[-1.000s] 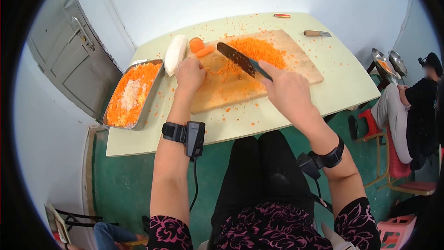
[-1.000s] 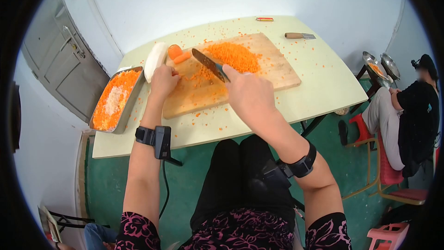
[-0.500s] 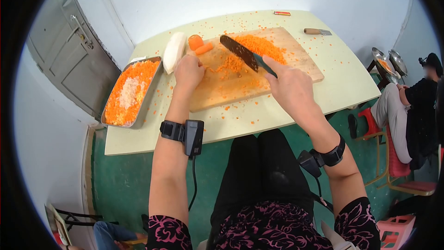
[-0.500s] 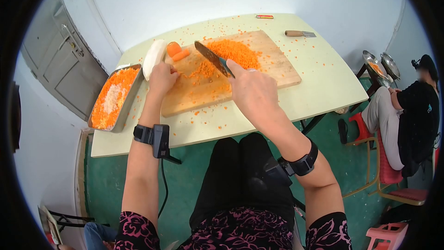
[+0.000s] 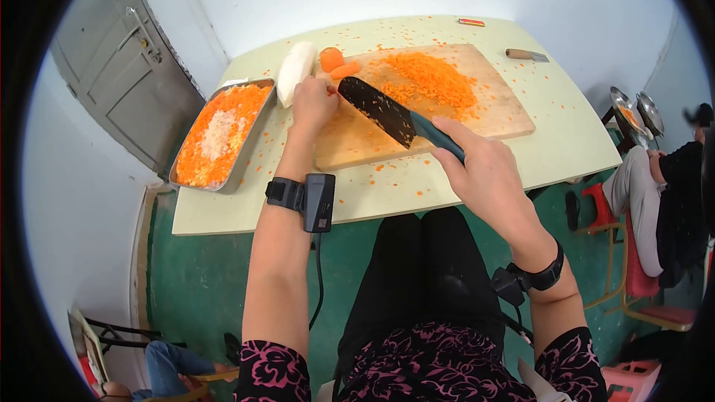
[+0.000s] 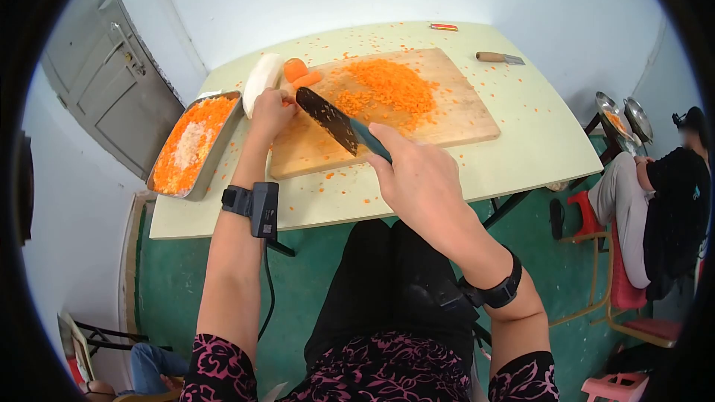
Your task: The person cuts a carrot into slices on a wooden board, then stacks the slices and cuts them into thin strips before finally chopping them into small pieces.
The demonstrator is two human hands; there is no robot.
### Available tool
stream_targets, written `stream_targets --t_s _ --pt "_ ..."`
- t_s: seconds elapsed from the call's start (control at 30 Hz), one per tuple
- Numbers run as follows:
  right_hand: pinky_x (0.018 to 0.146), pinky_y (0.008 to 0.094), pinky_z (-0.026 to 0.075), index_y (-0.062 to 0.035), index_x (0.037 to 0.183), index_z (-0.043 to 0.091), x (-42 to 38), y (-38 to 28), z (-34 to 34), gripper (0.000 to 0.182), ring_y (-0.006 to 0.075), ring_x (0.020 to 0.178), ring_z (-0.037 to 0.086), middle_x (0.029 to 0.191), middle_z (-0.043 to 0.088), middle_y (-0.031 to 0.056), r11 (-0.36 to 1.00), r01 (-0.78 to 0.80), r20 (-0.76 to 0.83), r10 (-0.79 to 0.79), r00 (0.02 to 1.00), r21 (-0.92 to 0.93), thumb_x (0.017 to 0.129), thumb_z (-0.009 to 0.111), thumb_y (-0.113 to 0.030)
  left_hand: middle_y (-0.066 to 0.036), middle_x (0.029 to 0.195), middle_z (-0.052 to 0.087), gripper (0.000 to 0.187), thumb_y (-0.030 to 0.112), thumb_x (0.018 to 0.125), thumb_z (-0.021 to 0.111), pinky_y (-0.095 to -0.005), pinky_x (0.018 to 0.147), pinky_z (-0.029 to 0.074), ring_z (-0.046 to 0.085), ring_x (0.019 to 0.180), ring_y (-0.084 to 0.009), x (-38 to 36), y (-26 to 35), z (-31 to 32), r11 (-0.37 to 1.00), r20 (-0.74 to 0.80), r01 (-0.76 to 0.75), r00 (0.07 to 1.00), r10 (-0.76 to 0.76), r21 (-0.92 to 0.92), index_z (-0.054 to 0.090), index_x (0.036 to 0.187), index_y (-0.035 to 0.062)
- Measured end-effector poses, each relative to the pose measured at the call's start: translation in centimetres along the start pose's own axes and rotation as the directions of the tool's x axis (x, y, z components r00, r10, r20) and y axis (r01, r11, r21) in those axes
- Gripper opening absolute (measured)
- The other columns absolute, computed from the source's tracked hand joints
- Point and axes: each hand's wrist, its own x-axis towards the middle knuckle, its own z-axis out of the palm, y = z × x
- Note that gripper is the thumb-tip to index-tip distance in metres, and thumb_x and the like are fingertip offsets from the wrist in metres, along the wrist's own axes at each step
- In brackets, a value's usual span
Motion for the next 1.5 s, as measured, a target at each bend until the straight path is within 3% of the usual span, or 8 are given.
stream_targets --t_s 0.33,0.67,0.87,1.0,1.1,1.23,1.33,1.5 --pt "0.062 0.0437 0.049 -0.0078 0.116 0.060 2.5 4.1 -0.3 0.036 0.0352 0.064 0.062 0.068 0.063 0.0177 0.970 -0.063 -0.120 0.036 0.992 -0.235 0.081 0.065 -0.015 -0.015 0.095 0.062 0.010 0.012 0.072 0.069 -0.0393 0.083 0.047 0.056 0.095 -0.0328 -0.2 -0.3 -0.1 0.995 0.057 -0.084 0.995 0.086 -0.047 0.071 0.078 0.0051" --pt "0.062 0.0436 0.048 -0.0070 0.117 0.058 2.9 4.7 0.8 0.036 0.0333 0.067 0.062 0.069 0.062 0.0164 0.991 -0.063 -0.143 0.046 0.989 -0.120 0.082 0.064 -0.015 -0.013 0.095 0.063 0.018 0.007 0.077 0.061 -0.0384 0.080 0.048 0.058 0.092 -0.0298 -0.6 1.4 -2.0 0.957 0.182 -0.287 0.939 0.290 -0.046 0.070 0.093 0.0039" --pt "0.062 0.0433 0.049 -0.0058 0.119 0.055 2.9 5.1 1.9 0.038 0.0334 0.069 0.062 0.070 0.063 0.0154 0.981 -0.119 -0.073 0.109 0.991 -0.154 0.083 0.063 -0.015 -0.008 0.093 0.066 0.029 0.007 0.081 0.060 -0.0280 0.069 0.050 0.061 0.077 -0.0150 0.7 0.0 -1.9 0.915 0.028 0.072 0.997 -0.066 -0.398 0.065 0.110 0.0008" --pt "0.063 0.0435 0.049 -0.0043 0.122 0.051 2.5 6.3 1.9 0.042 0.0344 0.070 0.062 0.073 0.063 0.0168 0.975 -0.148 -0.055 0.141 0.989 -0.165 0.084 0.062 -0.016 -0.011 0.088 0.067 0.033 0.021 0.079 0.065 -0.0305 0.066 0.050 0.064 0.075 -0.0197 0.8 -0.8 -2.3 0.927 0.093 0.257 0.966 -0.241 -0.274 0.066 0.108 0.0032" --pt "0.063 0.0446 0.048 -0.0034 0.121 0.050 2.2 6.9 2.1 0.041 0.0354 0.070 0.062 0.074 0.063 0.0172 0.981 -0.161 -0.061 0.155 0.986 -0.112 0.084 0.062 -0.017 -0.013 0.084 0.067 0.034 0.023 0.079 0.066 -0.0311 0.065 0.050 0.065 0.071 -0.0206 0.8 -0.3 -2.2 0.962 0.368 0.253 0.909 -0.198 -0.106 0.066 0.105 0.0015" --pt "0.063 0.0460 0.048 0.0004 0.109 0.047 1.5 7.3 2.6 0.032 0.0365 0.071 0.062 0.074 0.063 0.0188 0.983 -0.181 -0.069 0.178 0.982 -0.039 0.085 0.060 -0.016 -0.013 0.080 0.068 0.034 0.018 0.077 0.070 -0.0326 0.062 0.051 0.064 0.063 -0.0224 0.3 -0.4 -1.3 0.987 0.256 -0.001 0.966 0.042 -0.160 0.065 0.105 -0.0003" --pt "0.062 0.0466 0.047 0.0017 0.098 0.043 1.0 6.5 3.1 0.023 0.0375 0.071 0.062 0.073 0.062 0.0210 0.976 -0.209 -0.053 0.206 0.977 -0.064 0.087 0.056 -0.013 -0.015 0.087 0.068 0.032 0.013 0.077 0.069 -0.0320 0.065 0.051 0.065 0.069 -0.0223 -0.3 1.8 -2.2 0.981 0.333 0.118 0.941 -0.062 -0.152 0.064 0.107 0.0004" --pt "0.063 0.0475 0.048 0.0029 0.095 0.041 1.6 6.2 2.8 0.018 0.0388 0.071 0.062 0.071 0.061 0.0223 0.967 -0.244 0.033 0.247 0.968 -0.072 0.085 0.051 -0.007 -0.013 0.095 0.067 0.030 0.009 0.082 0.064 -0.0292 0.077 0.049 0.063 0.084 -0.0196 -0.4 1.1 -1.2 0.987 0.259 -0.041 0.962 0.081 -0.154 0.062 0.111 0.0001"
